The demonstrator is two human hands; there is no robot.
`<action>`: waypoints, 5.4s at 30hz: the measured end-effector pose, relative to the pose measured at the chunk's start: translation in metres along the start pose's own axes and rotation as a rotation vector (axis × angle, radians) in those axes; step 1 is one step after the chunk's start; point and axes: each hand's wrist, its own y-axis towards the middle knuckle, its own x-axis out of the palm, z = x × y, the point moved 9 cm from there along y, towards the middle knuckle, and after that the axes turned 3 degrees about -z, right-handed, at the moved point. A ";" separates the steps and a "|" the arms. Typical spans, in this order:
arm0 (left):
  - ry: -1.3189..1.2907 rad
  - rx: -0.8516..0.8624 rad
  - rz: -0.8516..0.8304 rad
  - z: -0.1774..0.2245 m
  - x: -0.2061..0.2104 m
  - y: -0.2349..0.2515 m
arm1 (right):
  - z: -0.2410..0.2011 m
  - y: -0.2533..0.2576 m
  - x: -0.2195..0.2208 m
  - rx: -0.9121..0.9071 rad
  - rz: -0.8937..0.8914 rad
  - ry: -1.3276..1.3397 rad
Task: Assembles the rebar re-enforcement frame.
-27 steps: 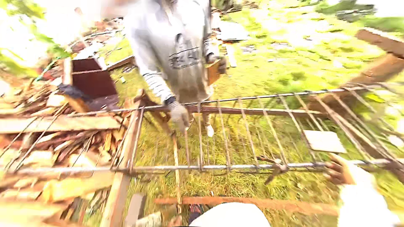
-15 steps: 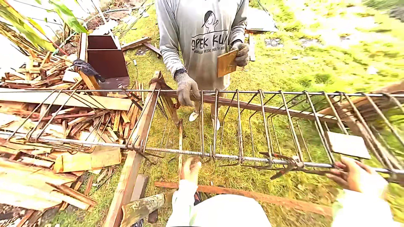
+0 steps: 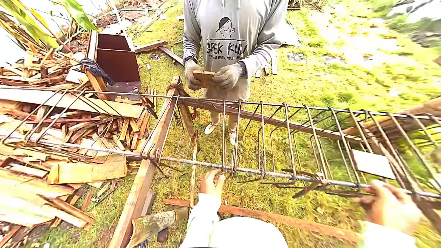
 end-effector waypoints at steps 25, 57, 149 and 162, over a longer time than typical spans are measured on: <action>0.400 0.173 -0.175 0.053 -0.053 0.031 | 0.111 -0.247 0.294 -0.104 -0.864 -0.427; 0.708 0.302 -0.188 0.056 -0.066 0.032 | 0.075 -0.248 0.317 -0.272 -1.081 -0.831; 0.171 -0.064 -0.176 0.058 -0.052 0.078 | -0.080 -0.173 0.387 -0.741 -1.315 -1.611; 0.525 0.127 0.218 0.039 -0.020 0.024 | -0.071 -0.200 0.382 -0.743 -1.320 -1.670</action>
